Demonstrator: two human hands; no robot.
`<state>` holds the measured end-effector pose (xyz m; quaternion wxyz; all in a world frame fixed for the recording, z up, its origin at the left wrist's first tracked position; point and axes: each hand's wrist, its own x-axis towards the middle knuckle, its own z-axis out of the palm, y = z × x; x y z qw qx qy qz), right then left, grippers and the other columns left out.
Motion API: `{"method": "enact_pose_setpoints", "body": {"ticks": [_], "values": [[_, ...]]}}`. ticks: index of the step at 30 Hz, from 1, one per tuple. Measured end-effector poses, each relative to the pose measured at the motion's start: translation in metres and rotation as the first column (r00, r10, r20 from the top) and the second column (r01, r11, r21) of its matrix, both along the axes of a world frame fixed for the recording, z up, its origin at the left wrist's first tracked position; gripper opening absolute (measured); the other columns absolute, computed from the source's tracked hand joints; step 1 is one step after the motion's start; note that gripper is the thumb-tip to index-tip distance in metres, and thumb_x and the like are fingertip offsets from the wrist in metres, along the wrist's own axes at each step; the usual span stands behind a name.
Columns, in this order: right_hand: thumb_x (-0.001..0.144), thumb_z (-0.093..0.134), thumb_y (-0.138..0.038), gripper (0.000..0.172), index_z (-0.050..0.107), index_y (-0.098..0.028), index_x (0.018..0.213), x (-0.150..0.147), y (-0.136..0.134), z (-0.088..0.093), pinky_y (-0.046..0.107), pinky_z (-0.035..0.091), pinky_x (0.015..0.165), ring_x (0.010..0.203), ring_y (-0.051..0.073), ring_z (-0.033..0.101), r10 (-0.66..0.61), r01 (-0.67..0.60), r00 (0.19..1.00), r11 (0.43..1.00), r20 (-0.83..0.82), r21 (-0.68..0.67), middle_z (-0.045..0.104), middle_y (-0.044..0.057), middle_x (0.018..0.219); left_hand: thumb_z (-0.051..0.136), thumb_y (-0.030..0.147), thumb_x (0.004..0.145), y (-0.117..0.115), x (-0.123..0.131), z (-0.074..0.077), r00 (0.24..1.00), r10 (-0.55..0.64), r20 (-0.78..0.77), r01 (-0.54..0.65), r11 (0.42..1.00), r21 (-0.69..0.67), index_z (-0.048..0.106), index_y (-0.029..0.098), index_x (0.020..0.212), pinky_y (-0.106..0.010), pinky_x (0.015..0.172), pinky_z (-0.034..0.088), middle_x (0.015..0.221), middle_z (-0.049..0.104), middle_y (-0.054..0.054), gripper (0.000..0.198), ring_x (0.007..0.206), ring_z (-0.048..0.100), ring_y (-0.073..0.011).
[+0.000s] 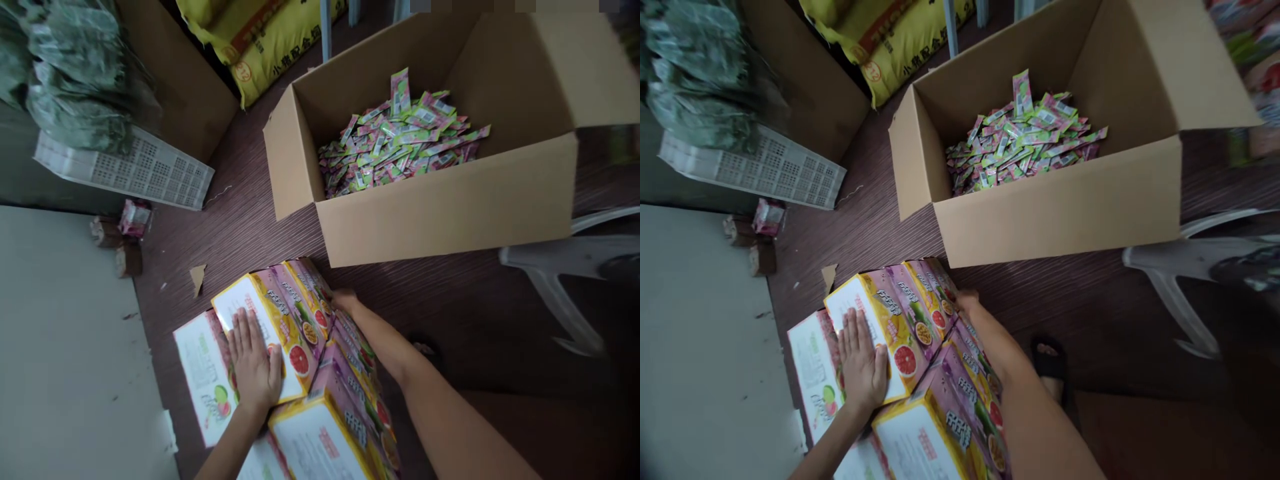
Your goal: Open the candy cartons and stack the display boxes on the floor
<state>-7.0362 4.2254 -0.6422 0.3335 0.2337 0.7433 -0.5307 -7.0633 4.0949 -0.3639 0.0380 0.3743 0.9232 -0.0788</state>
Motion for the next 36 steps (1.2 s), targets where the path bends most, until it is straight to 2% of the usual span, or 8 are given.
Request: {"method": "enact_pose_setpoints", "body": {"ticks": [4,8,11,18,23,26,33,36], "values": [[0.077,0.064,-0.02,0.024,0.075,-0.009,0.095,0.025,0.012,0.017,0.037,0.053,0.083,0.099,0.032,0.067,0.103,-0.106,0.991,0.994,0.081,0.035,0.07,0.02,0.103,0.034,0.035,0.094,0.001,0.001,0.002,1.0,-0.01,-0.003,0.01,1.0,-0.001,0.0,0.015,0.154,-0.051,0.121,0.005,0.162,0.003,-0.011,0.072,0.149,0.004,-0.0292],[0.089,0.049,-0.029,0.036,0.067,-0.019,0.118,-0.025,0.043,0.035,0.032,0.051,0.086,0.108,0.025,0.064,0.076,-0.075,0.997,0.996,-0.012,0.049,0.067,0.012,0.119,0.035,0.036,0.093,0.001,0.001,0.003,1.0,-0.011,0.001,0.011,1.0,-0.007,-0.001,0.014,0.154,-0.052,0.12,0.006,0.162,0.003,-0.013,0.074,0.149,0.003,-0.0297],[0.091,0.044,-0.029,0.038,0.065,-0.024,0.122,-0.043,0.044,0.049,0.026,0.051,0.083,0.108,0.02,0.064,0.095,-0.094,0.994,0.995,-0.056,0.02,0.066,0.008,0.122,0.037,0.036,0.093,0.001,0.001,0.004,1.0,-0.016,0.0,0.016,1.0,-0.007,-0.001,0.014,0.154,-0.052,0.12,0.006,0.162,0.004,-0.014,0.075,0.149,0.004,-0.0296],[0.081,0.06,-0.028,0.028,0.075,-0.012,0.098,0.031,0.033,0.087,0.034,0.054,0.08,0.098,0.03,0.067,0.235,-0.237,0.97,0.971,0.055,0.031,0.071,0.017,0.103,0.038,0.037,0.093,0.004,0.002,0.009,1.0,-0.001,0.007,0.001,1.0,0.008,0.002,0.011,0.154,-0.052,0.12,0.006,0.161,0.009,-0.016,0.075,0.149,0.003,-0.0295],[0.088,0.049,-0.03,0.036,0.069,-0.017,0.116,-0.002,0.069,0.115,0.033,0.049,0.091,0.111,0.026,0.062,0.155,-0.147,0.987,0.979,-0.05,0.14,0.067,0.015,0.118,0.038,0.038,0.093,0.004,0.002,0.01,1.0,-0.009,-0.001,0.009,1.0,0.006,0.003,0.01,0.153,-0.052,0.12,0.006,0.161,0.009,-0.017,0.076,0.149,0.003,-0.0296],[0.095,0.037,-0.035,0.041,0.063,-0.024,0.126,-0.02,0.066,0.127,0.029,0.047,0.092,0.115,0.021,0.06,0.131,-0.114,0.983,0.985,-0.125,0.133,0.063,0.009,0.126,0.037,0.039,0.093,0.003,0.003,0.01,1.0,-0.008,-0.004,0.008,1.0,0.0,0.004,0.009,0.153,-0.052,0.12,0.006,0.161,0.009,-0.018,0.075,0.149,0.003,-0.0295],[0.083,0.057,-0.028,0.029,0.074,-0.014,0.101,0.056,0.04,0.148,0.031,0.052,0.076,0.095,0.029,0.068,0.288,-0.287,0.957,0.957,-0.015,0.047,0.071,0.016,0.103,0.039,0.037,0.093,0.001,0.004,0.013,1.0,0.015,0.025,-0.015,1.0,0.02,0.004,0.01,0.154,-0.05,0.121,0.005,0.161,0.009,-0.016,0.075,0.149,0.002,-0.028],[0.086,0.052,-0.029,0.033,0.073,-0.011,0.103,0.042,0.058,0.163,0.037,0.051,0.082,0.101,0.032,0.066,0.254,-0.248,0.967,0.961,-0.036,0.12,0.069,0.019,0.107,0.04,0.038,0.092,0.0,0.003,0.013,1.0,0.007,0.012,-0.007,1.0,0.015,0.005,0.008,0.153,-0.051,0.12,0.005,0.161,0.009,-0.017,0.076,0.149,0.002,-0.0283]]}}
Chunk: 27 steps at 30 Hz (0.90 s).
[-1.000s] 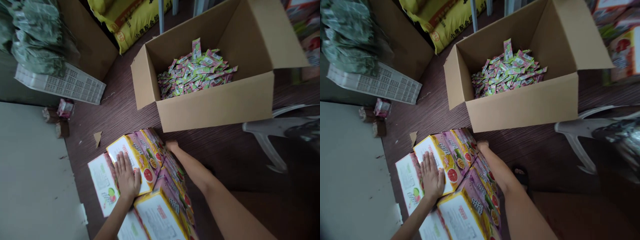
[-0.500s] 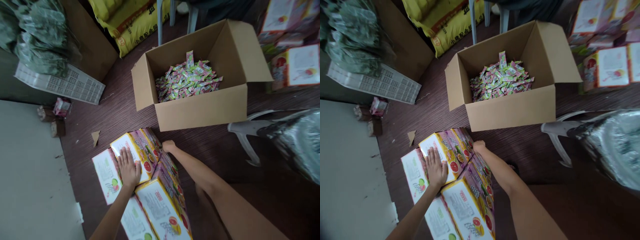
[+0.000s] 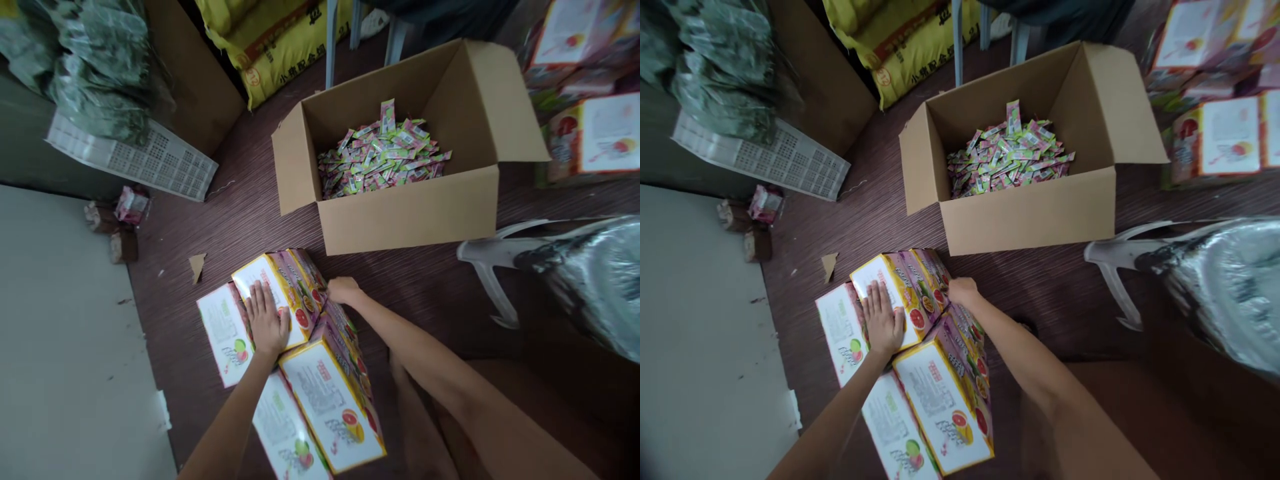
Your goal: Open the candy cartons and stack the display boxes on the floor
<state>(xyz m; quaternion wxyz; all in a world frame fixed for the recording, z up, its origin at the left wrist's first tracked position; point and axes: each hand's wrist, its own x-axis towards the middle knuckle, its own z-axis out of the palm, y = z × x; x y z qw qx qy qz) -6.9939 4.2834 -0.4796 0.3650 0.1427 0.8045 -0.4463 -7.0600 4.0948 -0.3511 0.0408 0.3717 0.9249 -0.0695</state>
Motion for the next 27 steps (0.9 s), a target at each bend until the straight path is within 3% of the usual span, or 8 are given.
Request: {"method": "enact_pose_setpoints", "body": {"ticks": [5,7,11,15,18,21,23,27], "values": [[0.094,0.037,-0.039,0.041,0.065,-0.025,0.119,-0.055,0.011,0.033,0.033,0.05,0.087,0.108,0.024,0.063,-0.111,0.109,0.981,0.994,-0.159,-0.016,0.067,0.01,0.118,0.039,0.04,0.093,-0.003,-0.001,-0.001,1.0,-0.01,-0.029,0.009,1.0,-0.025,0.006,0.007,0.153,-0.05,0.12,0.008,0.161,0.009,-0.018,0.076,0.149,0.003,-0.0282],[0.09,0.044,-0.037,0.037,0.068,-0.022,0.114,-0.052,0.002,0.043,0.032,0.051,0.085,0.106,0.025,0.065,-0.067,0.061,0.988,0.997,-0.136,-0.052,0.068,0.012,0.115,0.039,0.039,0.093,-0.004,0.0,-0.001,1.0,-0.011,-0.029,0.011,1.0,-0.019,0.005,0.008,0.153,-0.05,0.12,0.008,0.161,0.009,-0.018,0.076,0.149,0.003,-0.0284],[0.086,0.052,-0.032,0.033,0.072,-0.017,0.107,-0.007,-0.011,0.056,0.032,0.052,0.081,0.102,0.027,0.066,0.076,-0.079,0.994,0.996,-0.08,-0.045,0.069,0.014,0.11,0.042,0.038,0.092,-0.004,0.0,0.002,1.0,-0.011,-0.015,0.011,1.0,0.025,0.006,0.011,0.153,-0.051,0.12,0.009,0.161,0.011,-0.016,0.076,0.149,0.005,-0.0284],[0.077,0.062,-0.023,0.026,0.075,-0.01,0.095,0.03,0.0,0.063,0.036,0.052,0.079,0.097,0.032,0.067,0.124,-0.124,0.992,0.992,-0.016,0.006,0.07,0.019,0.102,0.041,0.036,0.092,-0.001,0.0,0.006,1.0,0.01,0.0,-0.01,0.999,0.036,0.007,0.011,0.153,-0.051,0.12,0.009,0.161,0.011,-0.016,0.074,0.149,0.005,-0.0277],[0.089,0.046,-0.029,0.033,0.073,-0.017,0.103,0.019,0.019,0.068,0.035,0.05,0.078,0.099,0.029,0.066,0.054,-0.052,0.998,0.998,-0.041,0.044,0.07,0.016,0.106,0.039,0.035,0.093,0.0,0.0,0.006,1.0,0.013,0.002,-0.013,0.999,0.041,0.007,0.011,0.153,-0.051,0.12,0.009,0.16,0.011,-0.016,0.072,0.149,0.005,-0.0273],[0.098,0.024,-0.04,0.047,0.065,-0.025,0.116,-0.018,0.03,0.077,0.031,0.048,0.08,0.105,0.023,0.063,-0.069,0.077,0.984,0.996,-0.167,0.045,0.067,0.008,0.116,0.038,0.034,0.094,0.0,0.0,0.005,1.0,0.01,-0.005,-0.01,0.999,0.04,0.007,0.011,0.153,-0.05,0.121,0.009,0.16,0.012,-0.015,0.071,0.149,0.005,-0.0267],[0.098,0.022,-0.043,0.049,0.064,-0.025,0.116,-0.036,0.026,0.083,0.028,0.046,0.081,0.105,0.02,0.062,-0.126,0.129,0.965,0.992,-0.23,0.0,0.067,0.007,0.118,0.037,0.033,0.094,-0.001,0.0,0.005,1.0,0.007,-0.012,-0.007,1.0,0.026,0.007,0.011,0.153,-0.05,0.121,0.009,0.161,0.011,-0.015,0.07,0.149,0.005,-0.0264],[0.092,0.038,-0.038,0.038,0.069,-0.022,0.106,-0.021,-0.003,0.092,0.028,0.047,0.077,0.101,0.022,0.064,0.006,-0.024,0.983,0.995,-0.184,-0.095,0.068,0.008,0.113,0.035,0.032,0.095,-0.002,0.0,0.005,0.999,-0.005,-0.034,0.005,1.0,-0.002,0.008,0.009,0.153,-0.05,0.121,0.011,0.161,0.01,-0.016,0.068,0.149,0.004,-0.0263]]}}
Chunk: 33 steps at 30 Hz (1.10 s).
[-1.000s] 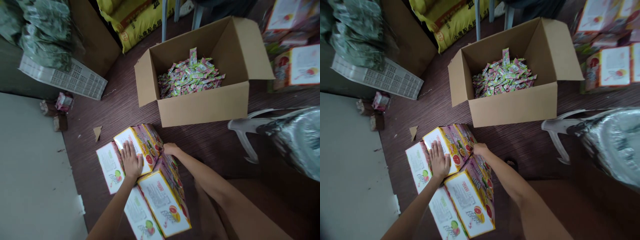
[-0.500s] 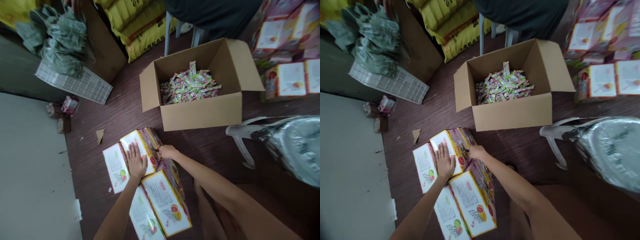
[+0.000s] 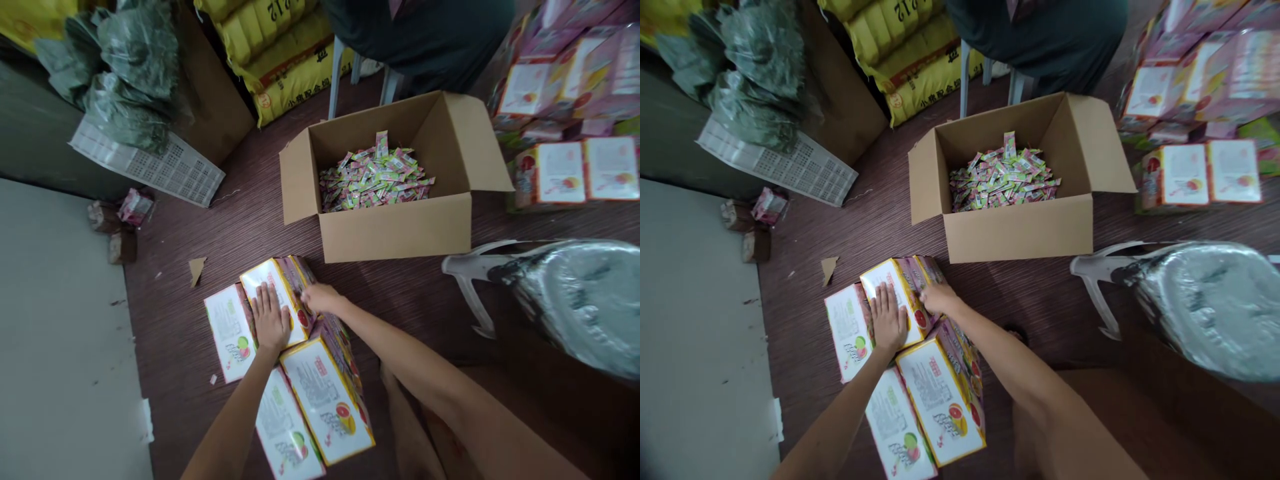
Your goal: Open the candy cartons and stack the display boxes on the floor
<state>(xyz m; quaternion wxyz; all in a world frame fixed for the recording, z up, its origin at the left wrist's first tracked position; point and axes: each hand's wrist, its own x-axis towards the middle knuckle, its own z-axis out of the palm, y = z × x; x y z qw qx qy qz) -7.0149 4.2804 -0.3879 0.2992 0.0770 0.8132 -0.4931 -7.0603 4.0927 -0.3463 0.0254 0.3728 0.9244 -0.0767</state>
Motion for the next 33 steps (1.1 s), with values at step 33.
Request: {"method": "enact_pose_setpoints", "body": {"ticks": [33], "values": [[0.093,0.038,-0.028,0.04,0.065,-0.02,0.122,0.12,-0.111,-0.343,0.031,0.05,0.089,0.114,0.023,0.061,-0.166,0.146,0.94,0.985,0.297,0.089,0.064,0.013,0.123,0.037,0.031,0.089,-0.05,0.194,-0.03,0.991,-0.091,0.103,0.099,0.992,-0.076,-0.002,0.008,0.153,-0.046,0.122,0.0,0.163,-0.005,-0.008,0.078,0.149,-0.001,-0.0275]]}}
